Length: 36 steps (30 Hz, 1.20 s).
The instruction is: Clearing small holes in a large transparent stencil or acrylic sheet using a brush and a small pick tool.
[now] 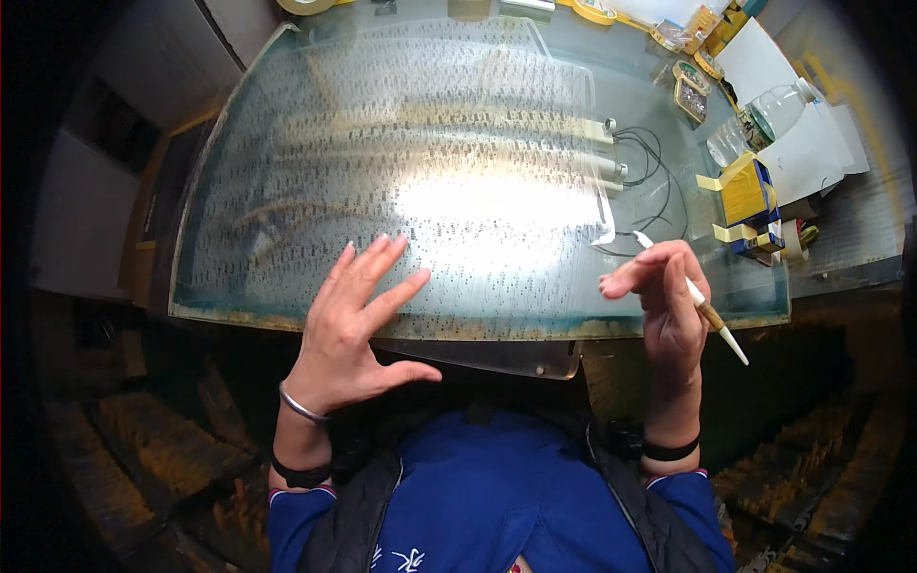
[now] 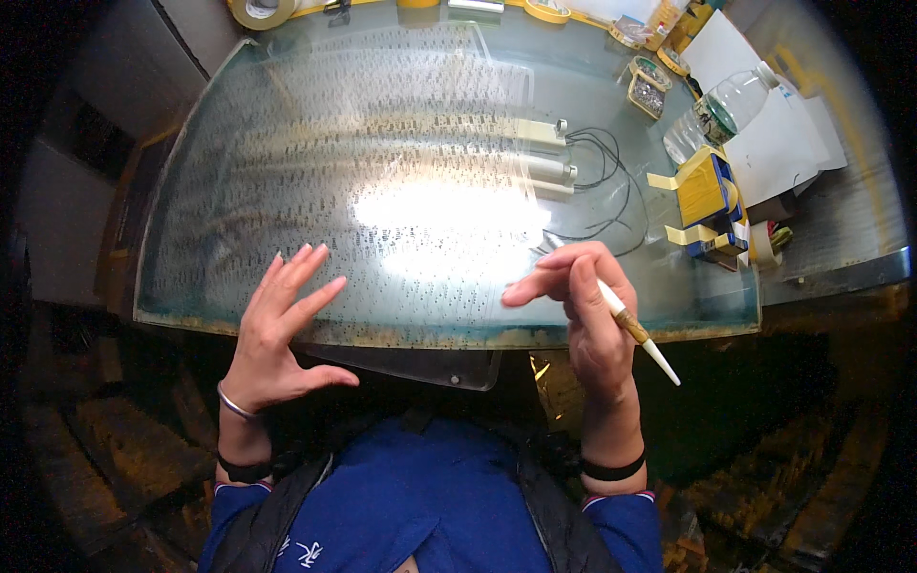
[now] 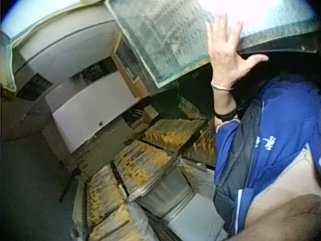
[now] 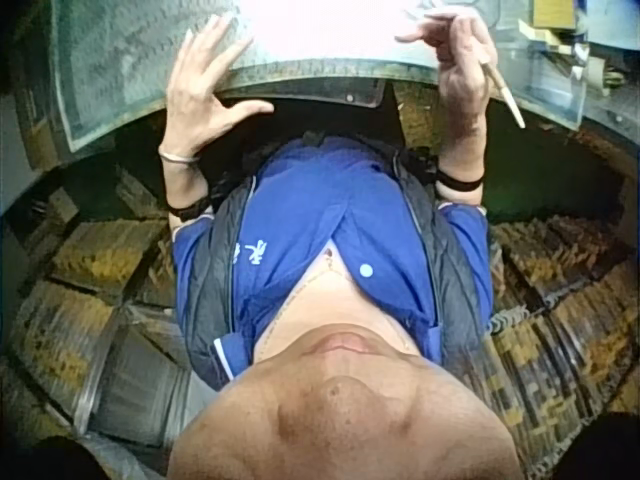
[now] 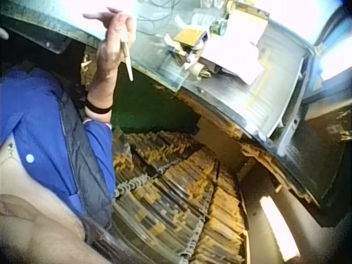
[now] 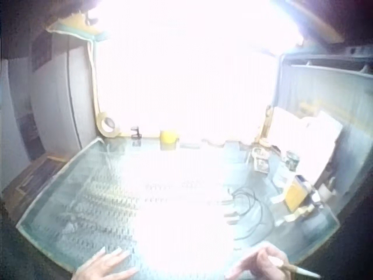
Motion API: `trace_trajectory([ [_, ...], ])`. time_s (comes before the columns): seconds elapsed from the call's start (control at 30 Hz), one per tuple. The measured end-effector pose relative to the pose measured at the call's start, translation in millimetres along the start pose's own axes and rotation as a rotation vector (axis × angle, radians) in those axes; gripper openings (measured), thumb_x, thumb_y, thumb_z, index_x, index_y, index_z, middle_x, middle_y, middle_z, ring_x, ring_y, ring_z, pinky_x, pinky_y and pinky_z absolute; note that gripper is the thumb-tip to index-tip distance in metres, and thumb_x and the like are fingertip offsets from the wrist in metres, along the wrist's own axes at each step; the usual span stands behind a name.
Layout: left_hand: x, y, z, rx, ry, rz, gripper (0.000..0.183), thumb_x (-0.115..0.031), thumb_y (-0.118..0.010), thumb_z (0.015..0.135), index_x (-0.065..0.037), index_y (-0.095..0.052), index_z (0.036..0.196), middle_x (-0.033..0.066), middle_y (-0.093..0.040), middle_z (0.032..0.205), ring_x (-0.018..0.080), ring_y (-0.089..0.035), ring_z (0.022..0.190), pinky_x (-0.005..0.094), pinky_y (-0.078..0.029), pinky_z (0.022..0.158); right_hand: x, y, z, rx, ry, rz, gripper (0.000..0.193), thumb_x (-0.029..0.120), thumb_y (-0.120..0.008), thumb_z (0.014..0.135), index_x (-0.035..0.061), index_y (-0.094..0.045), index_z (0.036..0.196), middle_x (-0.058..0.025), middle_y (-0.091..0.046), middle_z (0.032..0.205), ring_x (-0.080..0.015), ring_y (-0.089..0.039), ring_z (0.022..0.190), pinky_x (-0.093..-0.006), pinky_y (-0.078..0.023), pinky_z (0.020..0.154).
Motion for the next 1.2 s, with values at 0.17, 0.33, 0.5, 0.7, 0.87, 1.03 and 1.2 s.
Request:
trace_trajectory([
  [0.17,5,-4,-11,0.032,-0.056,-0.075,0.052,-0.018,-0.081,0.063,-0.010,-0.066,0.112,0.0140,-0.056,0.130,0.0307,-0.048,0.126,0.0493,-0.033,0.107,-16,13,8,-0.267,0.019,-0.168,0.031,0.027,-0.038,0.102,0.0005,-0.053,0.104,-0.0141,-0.068,0.084,-0.0205,-0.066,0.083,-0.0332,-0.048,0.084],
  [0.33,4,-8,-10,-0.049,-0.081,-0.138,0.037,-0.011,-0.077,0.068,-0.007,-0.068,0.104,0.0156,-0.061,0.121,0.0323,-0.054,0.119,0.0476,-0.040,0.102,-22,19,10,-0.384,-0.040,-0.249,0.030,0.029,-0.043,0.100,0.0013,-0.055,0.101,-0.0131,-0.068,0.084,-0.0182,-0.066,0.082,-0.0287,-0.051,0.073],
  [0.5,-3,-13,-10,-0.157,-0.190,-0.149,0.024,-0.004,-0.069,0.073,-0.005,-0.070,0.097,0.0142,-0.067,0.108,0.0312,-0.062,0.107,0.0444,-0.047,0.093,-23,16,9,-0.281,-0.176,-0.198,0.025,0.027,-0.052,0.096,0.0023,-0.055,0.095,-0.0156,-0.069,0.086,-0.0166,-0.067,0.072,-0.0227,-0.050,0.059],
  [0.7,-11,-18,-8,-0.145,-0.305,-0.134,0.020,-0.002,-0.065,0.075,-0.007,-0.070,0.093,0.0101,-0.068,0.103,0.0272,-0.064,0.101,0.0411,-0.052,0.086,-25,-3,16,-0.206,-0.153,-0.124,0.012,0.004,-0.065,0.086,0.0031,-0.053,0.088,-0.0189,-0.067,0.095,-0.0142,-0.067,0.078,-0.0223,-0.053,0.061],
  [0.87,-12,-17,-9,-0.183,-0.324,-0.133,0.017,-0.002,-0.065,0.075,-0.006,-0.071,0.090,0.0106,-0.069,0.099,0.0270,-0.066,0.097,0.0400,-0.053,0.084,-31,-2,16,-0.170,-0.132,-0.078,0.013,-0.001,-0.065,0.085,0.0019,-0.052,0.088,-0.0226,-0.066,0.101,-0.0143,-0.067,0.079,-0.0223,-0.053,0.062],
  [1.03,-13,-17,-9,-0.253,-0.354,-0.123,0.011,-0.003,-0.066,0.075,-0.005,-0.070,0.084,0.0109,-0.070,0.094,0.0264,-0.067,0.093,0.0388,-0.054,0.082,-29,-2,16,-0.154,-0.099,-0.101,0.012,-0.001,-0.064,0.085,0.0023,-0.053,0.088,-0.0261,-0.065,0.103,-0.0148,-0.068,0.078,-0.0215,-0.052,0.062],
  [1.2,-13,-17,-9,-0.257,-0.366,-0.128,0.007,-0.003,-0.065,0.075,-0.004,-0.069,0.081,0.0121,-0.071,0.091,0.0272,-0.068,0.091,0.0397,-0.054,0.080,-27,-3,16,-0.163,-0.086,-0.095,0.012,-0.001,-0.064,0.085,0.0025,-0.053,0.088,-0.0265,-0.064,0.104,-0.0150,-0.068,0.079,-0.0213,-0.052,0.062],
])
Point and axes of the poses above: each hand's wrist, its own z-axis towards the middle knuckle, its own y-axis out of the back of the hand, x = y × z, the point moved 2 cm from there along z, towards the middle knuckle
